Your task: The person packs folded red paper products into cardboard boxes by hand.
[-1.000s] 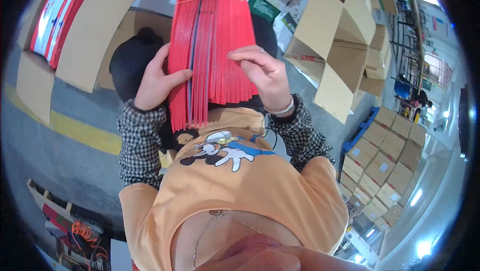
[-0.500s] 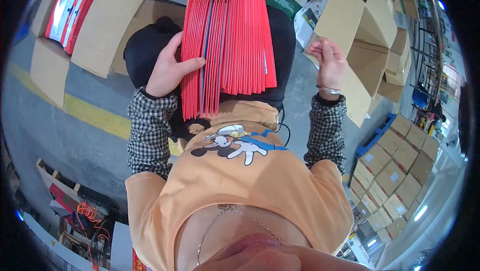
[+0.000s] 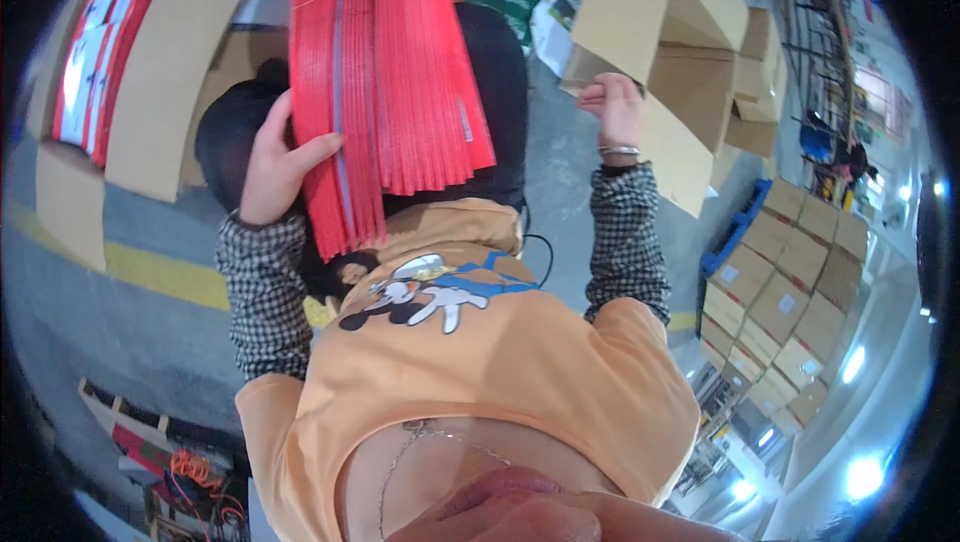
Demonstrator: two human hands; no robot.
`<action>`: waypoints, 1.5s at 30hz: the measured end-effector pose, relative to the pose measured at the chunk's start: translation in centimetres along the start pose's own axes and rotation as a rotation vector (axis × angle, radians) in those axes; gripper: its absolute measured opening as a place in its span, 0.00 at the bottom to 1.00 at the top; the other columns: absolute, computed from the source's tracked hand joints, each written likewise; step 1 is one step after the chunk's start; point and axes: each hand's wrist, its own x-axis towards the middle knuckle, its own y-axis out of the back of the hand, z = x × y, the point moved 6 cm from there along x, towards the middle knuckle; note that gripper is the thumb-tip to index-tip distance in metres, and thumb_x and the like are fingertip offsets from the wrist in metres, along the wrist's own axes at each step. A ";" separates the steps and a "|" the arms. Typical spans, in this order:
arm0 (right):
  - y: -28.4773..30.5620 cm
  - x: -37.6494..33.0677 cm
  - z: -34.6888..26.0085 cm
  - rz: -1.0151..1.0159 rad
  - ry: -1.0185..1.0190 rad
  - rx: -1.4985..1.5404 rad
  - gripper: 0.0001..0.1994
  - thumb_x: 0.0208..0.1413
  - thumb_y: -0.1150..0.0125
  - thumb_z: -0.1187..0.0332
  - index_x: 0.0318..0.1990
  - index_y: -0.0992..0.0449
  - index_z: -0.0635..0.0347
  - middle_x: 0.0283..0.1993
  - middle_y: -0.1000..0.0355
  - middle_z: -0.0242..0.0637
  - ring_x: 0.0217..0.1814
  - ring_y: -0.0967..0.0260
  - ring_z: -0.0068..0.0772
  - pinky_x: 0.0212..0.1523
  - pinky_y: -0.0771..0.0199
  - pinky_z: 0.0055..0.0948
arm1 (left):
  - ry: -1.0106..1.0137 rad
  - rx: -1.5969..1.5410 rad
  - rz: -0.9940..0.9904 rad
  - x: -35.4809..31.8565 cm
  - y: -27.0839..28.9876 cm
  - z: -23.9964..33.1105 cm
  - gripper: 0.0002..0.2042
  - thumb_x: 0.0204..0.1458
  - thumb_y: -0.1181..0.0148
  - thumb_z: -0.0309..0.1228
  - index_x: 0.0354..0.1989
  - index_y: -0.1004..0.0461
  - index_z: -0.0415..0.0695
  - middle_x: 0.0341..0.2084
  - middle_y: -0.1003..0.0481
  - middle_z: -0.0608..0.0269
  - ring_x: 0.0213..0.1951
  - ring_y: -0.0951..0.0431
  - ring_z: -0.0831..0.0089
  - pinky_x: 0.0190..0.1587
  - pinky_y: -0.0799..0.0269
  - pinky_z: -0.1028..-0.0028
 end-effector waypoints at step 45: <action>-22.4 -13.1 -13.8 -0.690 1.244 -0.626 0.12 0.46 0.32 0.62 0.22 0.25 0.61 0.33 0.29 0.36 0.44 0.35 0.42 0.48 0.40 0.42 | 0.041 -0.031 -0.040 -0.1 -0.5 0.4 0.32 0.46 0.32 0.24 0.61 0.40 0.36 0.47 0.27 0.60 0.46 0.26 0.75 0.51 0.29 0.74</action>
